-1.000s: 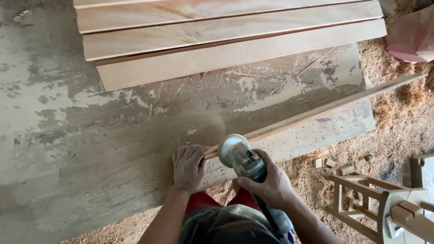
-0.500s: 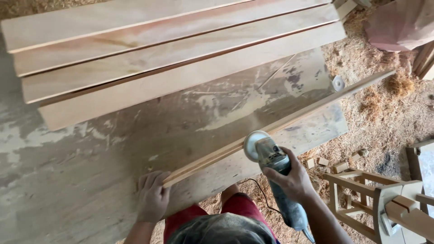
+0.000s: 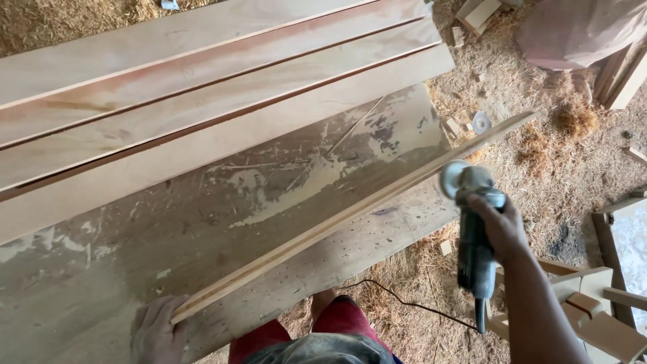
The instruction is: The person sands a wooden board with a power sander, moving it along the surface and edges, then repeats the process with another board.
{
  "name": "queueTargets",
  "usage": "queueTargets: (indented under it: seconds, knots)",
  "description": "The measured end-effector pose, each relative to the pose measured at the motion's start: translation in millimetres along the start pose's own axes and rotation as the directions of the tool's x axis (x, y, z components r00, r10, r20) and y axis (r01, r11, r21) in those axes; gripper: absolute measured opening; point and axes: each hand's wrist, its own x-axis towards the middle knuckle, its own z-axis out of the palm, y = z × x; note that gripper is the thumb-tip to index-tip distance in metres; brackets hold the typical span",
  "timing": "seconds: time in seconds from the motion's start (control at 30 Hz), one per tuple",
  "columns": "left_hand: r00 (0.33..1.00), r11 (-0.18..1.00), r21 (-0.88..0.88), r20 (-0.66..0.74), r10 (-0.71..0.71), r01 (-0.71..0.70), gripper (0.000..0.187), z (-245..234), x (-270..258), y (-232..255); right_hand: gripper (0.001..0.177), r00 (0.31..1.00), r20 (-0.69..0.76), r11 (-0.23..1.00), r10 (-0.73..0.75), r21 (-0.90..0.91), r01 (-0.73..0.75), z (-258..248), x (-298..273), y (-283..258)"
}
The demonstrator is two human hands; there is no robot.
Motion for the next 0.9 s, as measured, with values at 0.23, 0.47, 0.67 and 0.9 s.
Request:
queueTargets:
  seconds: [0.23, 0.47, 0.67, 0.9]
  knots:
    - [0.846, 0.948, 0.285, 0.463, -0.264, 0.140, 0.047, 22, -8, -193, 0.066, 0.993, -0.003, 0.923, -0.119, 0.367, 0.111, -26, -18, 38]
    - [0.960, 0.948, 0.318, 0.255, -0.114, 0.029, 0.044, -49, -72, -294, 0.069, 0.994, 0.011, 0.952, -0.108, 0.290, 0.100, 31, -98, 90]
    - [0.996, 0.932, 0.359, 0.092, 0.010, -0.043, 0.043, -84, 4, -59, 0.098, 0.976, 0.218, 1.000, 0.018, 0.017, -0.022, 136, -190, 19]
    - [0.935, 0.939, 0.339, 0.346, -0.074, -0.051, 0.046, -66, 44, 7, 0.107, 0.822, 0.566, 0.913, 0.066, -0.366, 0.179, 237, -273, -91]
